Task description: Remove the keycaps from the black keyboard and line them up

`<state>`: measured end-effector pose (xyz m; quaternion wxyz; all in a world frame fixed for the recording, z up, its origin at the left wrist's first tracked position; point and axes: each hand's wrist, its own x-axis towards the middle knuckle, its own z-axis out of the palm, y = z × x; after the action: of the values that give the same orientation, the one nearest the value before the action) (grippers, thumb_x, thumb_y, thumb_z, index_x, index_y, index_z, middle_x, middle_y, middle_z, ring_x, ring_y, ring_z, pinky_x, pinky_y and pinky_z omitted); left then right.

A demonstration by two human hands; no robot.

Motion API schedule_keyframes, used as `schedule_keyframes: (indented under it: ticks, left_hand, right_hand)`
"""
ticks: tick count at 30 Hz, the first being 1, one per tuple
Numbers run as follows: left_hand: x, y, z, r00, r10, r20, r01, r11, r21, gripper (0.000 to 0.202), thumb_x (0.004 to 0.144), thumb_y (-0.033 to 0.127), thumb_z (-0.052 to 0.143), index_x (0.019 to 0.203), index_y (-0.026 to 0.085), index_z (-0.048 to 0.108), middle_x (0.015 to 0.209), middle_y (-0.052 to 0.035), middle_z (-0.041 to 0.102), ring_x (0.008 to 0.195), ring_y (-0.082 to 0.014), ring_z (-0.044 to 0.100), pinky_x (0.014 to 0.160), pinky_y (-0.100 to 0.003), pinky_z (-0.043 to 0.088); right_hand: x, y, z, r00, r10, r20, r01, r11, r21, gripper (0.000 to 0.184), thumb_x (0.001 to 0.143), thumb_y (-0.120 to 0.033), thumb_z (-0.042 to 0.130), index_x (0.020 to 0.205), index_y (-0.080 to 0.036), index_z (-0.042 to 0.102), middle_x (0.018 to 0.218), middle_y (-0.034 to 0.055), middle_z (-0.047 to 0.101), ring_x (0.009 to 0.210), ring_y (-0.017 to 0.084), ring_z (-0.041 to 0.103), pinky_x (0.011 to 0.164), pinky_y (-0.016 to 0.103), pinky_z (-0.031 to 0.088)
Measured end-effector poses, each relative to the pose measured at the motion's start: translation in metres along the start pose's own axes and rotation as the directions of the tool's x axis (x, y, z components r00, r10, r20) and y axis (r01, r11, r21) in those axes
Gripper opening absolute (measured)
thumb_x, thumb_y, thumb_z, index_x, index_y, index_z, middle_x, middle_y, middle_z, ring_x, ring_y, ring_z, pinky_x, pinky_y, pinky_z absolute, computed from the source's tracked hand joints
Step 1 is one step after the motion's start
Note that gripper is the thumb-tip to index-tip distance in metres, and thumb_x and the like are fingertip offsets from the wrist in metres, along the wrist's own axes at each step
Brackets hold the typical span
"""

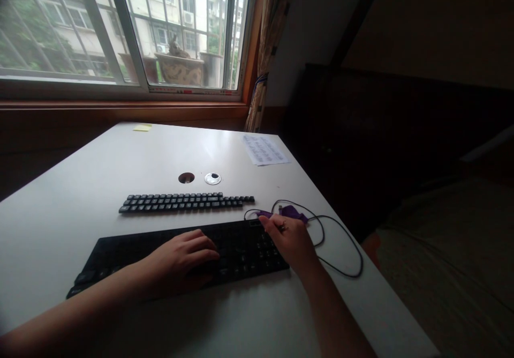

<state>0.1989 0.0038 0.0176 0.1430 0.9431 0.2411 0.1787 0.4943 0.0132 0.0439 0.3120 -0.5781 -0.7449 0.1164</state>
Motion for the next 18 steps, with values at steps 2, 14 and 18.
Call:
schedule_keyframes:
  ticks: [2,14,18]
  left_hand:
    - [0.001,0.001,0.0,1.0,0.005,-0.003,-0.005,1.0,0.005,0.03,0.089,0.036,0.06,0.115,0.021,0.062,0.109,-0.0076,0.064,0.096,-0.0239,0.057,0.085,-0.038,0.052]
    - [-0.001,0.0,0.002,1.0,0.023,-0.012,-0.022,0.999,0.028,0.029,0.09,0.036,0.059,0.115,0.022,0.062,0.108,-0.0082,0.063,0.096,-0.0242,0.057,0.084,-0.038,0.052]
    - [0.0,0.0,0.001,1.0,0.02,-0.012,-0.02,0.999,0.029,0.029,0.089,0.036,0.06,0.115,0.022,0.062,0.107,-0.0082,0.063,0.096,-0.0241,0.057,0.084,-0.038,0.052]
  right_hand:
    - [0.001,0.001,0.003,1.0,0.008,0.014,-0.008,1.0,0.002,0.048,0.094,-0.049,0.05,0.057,-0.019,0.056,0.049,-0.0037,0.045,0.048,0.011,0.045,0.051,0.026,0.031]
    - [0.002,0.034,0.012,0.933,0.349,0.083,-0.353,0.853,0.385,0.045,0.089,-0.056,0.052,0.063,-0.02,0.058,0.039,-0.0069,0.036,0.033,0.009,0.034,0.037,0.022,0.024]
    - [0.004,0.031,0.015,0.93,0.359,0.073,-0.356,0.836,0.419,0.044,0.09,-0.054,0.053,0.063,-0.02,0.056,0.039,-0.0074,0.033,0.033,0.008,0.032,0.036,0.022,0.02]
